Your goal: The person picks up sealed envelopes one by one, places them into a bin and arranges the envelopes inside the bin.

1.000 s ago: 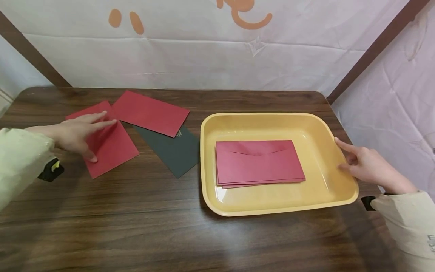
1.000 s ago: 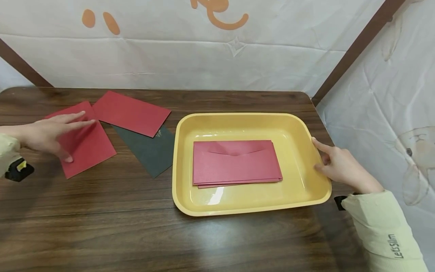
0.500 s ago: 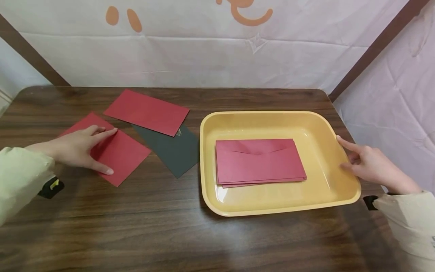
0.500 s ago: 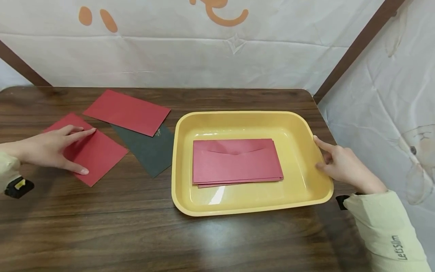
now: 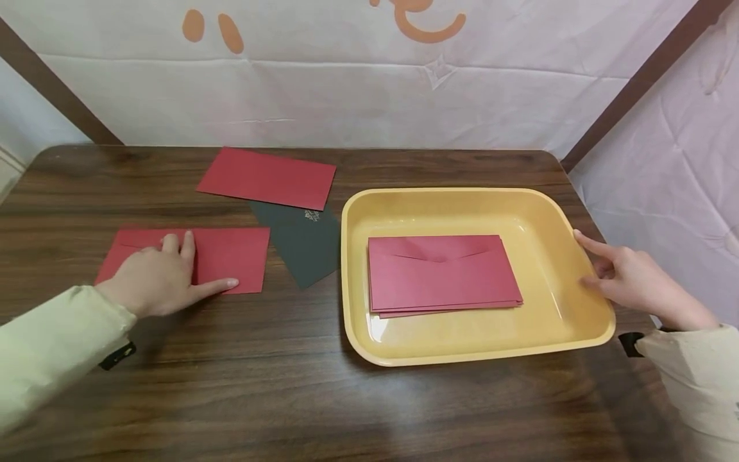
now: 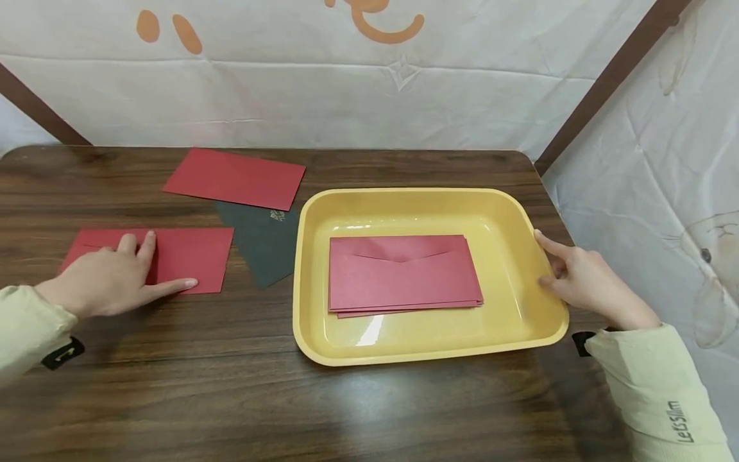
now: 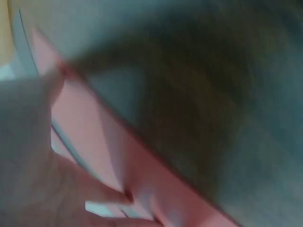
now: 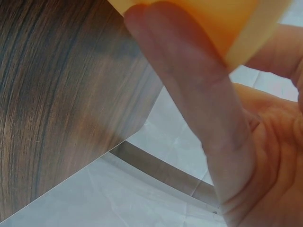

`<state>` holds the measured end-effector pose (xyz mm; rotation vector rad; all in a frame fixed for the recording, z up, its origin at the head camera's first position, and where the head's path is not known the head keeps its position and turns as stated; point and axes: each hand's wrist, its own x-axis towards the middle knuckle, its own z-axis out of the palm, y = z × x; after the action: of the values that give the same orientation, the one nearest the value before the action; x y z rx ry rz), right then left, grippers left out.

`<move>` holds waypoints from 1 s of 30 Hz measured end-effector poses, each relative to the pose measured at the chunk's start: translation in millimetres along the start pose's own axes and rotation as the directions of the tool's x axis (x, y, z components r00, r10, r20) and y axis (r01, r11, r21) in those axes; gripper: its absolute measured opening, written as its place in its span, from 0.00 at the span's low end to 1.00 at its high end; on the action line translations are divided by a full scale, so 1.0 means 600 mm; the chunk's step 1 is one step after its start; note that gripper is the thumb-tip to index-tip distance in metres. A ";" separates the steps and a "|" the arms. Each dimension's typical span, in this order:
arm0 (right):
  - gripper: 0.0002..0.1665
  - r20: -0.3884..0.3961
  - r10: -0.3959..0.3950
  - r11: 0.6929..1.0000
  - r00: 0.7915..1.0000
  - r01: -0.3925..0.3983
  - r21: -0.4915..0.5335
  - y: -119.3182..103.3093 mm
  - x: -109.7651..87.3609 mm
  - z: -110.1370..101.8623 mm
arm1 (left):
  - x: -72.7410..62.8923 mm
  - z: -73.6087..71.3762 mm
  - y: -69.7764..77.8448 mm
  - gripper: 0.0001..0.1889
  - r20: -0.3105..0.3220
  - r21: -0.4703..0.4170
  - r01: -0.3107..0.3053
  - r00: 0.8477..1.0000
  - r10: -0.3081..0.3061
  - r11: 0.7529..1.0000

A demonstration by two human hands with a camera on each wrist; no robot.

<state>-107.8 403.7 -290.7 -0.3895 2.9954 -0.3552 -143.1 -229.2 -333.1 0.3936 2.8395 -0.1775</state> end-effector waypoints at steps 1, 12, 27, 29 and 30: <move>0.42 0.002 0.000 1.000 1.000 0.000 0.000 0.000 0.000 0.000 | -0.001 0.002 0.006 0.59 -0.024 0.015 0.005 1.000 -0.004 1.000; 0.42 -0.008 -0.015 1.000 1.000 0.015 -0.007 -0.001 -0.001 0.003 | -0.003 -0.008 0.012 0.56 0.016 -0.121 0.112 0.994 -0.111 0.986; 0.43 -0.010 -0.022 1.000 1.000 0.022 -0.011 0.000 0.001 0.003 | -0.007 -0.017 -0.113 0.73 0.271 -0.332 0.456 0.885 -0.380 0.826; 0.43 -0.012 -0.023 1.000 1.000 0.023 -0.015 -0.001 0.002 0.003 | -0.005 -0.015 -0.114 0.71 0.275 -0.330 0.439 0.892 -0.360 0.835; 0.43 -0.012 -0.023 1.000 1.000 0.023 -0.016 -0.001 0.002 0.003 | -0.005 -0.015 -0.114 0.70 0.276 -0.328 0.436 0.893 -0.356 0.838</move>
<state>-108.5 402.4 -292.6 -0.4257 3.0096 -0.3373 -162.1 -294.1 -318.3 -0.2910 2.6254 0.2473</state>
